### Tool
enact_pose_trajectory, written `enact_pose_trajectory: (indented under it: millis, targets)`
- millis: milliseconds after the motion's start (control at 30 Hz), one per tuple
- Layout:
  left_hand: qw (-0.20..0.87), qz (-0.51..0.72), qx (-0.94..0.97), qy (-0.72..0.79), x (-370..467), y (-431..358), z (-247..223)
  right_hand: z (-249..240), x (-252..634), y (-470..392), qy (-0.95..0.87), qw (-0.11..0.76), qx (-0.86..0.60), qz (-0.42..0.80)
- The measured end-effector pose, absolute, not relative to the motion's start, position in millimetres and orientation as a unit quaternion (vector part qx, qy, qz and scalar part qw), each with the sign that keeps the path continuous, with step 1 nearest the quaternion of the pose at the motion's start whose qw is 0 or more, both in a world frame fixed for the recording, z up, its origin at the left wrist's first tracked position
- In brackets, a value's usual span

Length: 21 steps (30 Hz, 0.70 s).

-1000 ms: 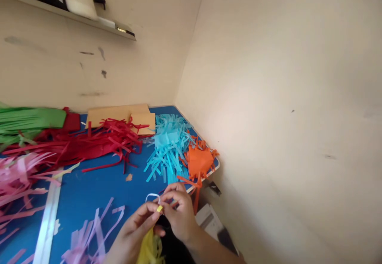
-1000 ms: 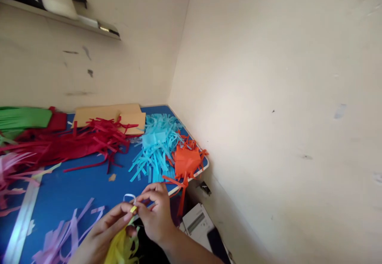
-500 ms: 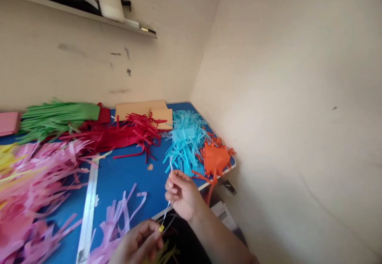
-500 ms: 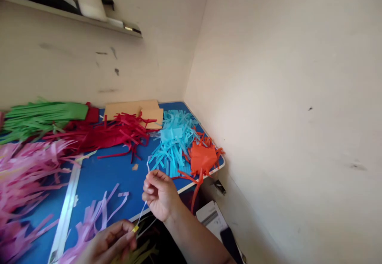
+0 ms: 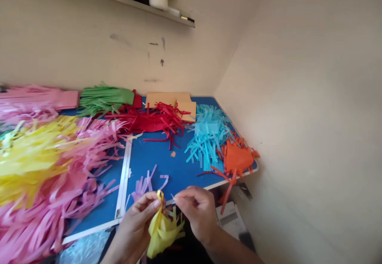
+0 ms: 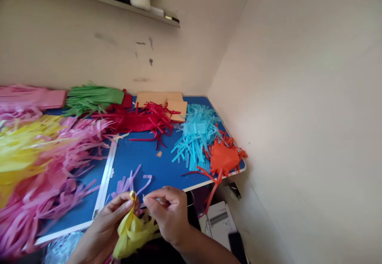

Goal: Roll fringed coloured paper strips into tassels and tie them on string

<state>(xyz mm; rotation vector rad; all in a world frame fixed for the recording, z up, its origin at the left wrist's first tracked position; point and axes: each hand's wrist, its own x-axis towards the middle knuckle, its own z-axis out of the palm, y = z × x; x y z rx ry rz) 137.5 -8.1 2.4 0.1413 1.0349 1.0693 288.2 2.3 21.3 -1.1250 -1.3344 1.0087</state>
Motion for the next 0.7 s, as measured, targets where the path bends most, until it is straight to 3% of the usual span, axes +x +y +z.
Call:
enact_pose_trajectory:
  millis: [167, 500, 600, 700]
  targets:
    - [0.769, 0.474, 0.049, 0.427, 139.3, -11.6, -1.6, 4.1, 278.9, 4.7, -0.485, 0.519, -0.476, 0.519]
    - [0.782, 0.475, 0.048, 0.400, 137.8, -16.0, -7.8, -2.3, 272.6, -0.6, -0.425, 0.546, -0.446, 0.568]
    - [0.778, 0.476, 0.057, 0.407, 138.4, -16.8, -6.4, -3.5, 271.3, -0.7, -0.460, 0.521, -0.489, 0.527]
    - [0.751, 0.493, 0.081, 0.431, 138.9, -15.8, -3.4, -0.4, 274.4, -2.6, -0.600, 0.469, -0.516, 0.393]
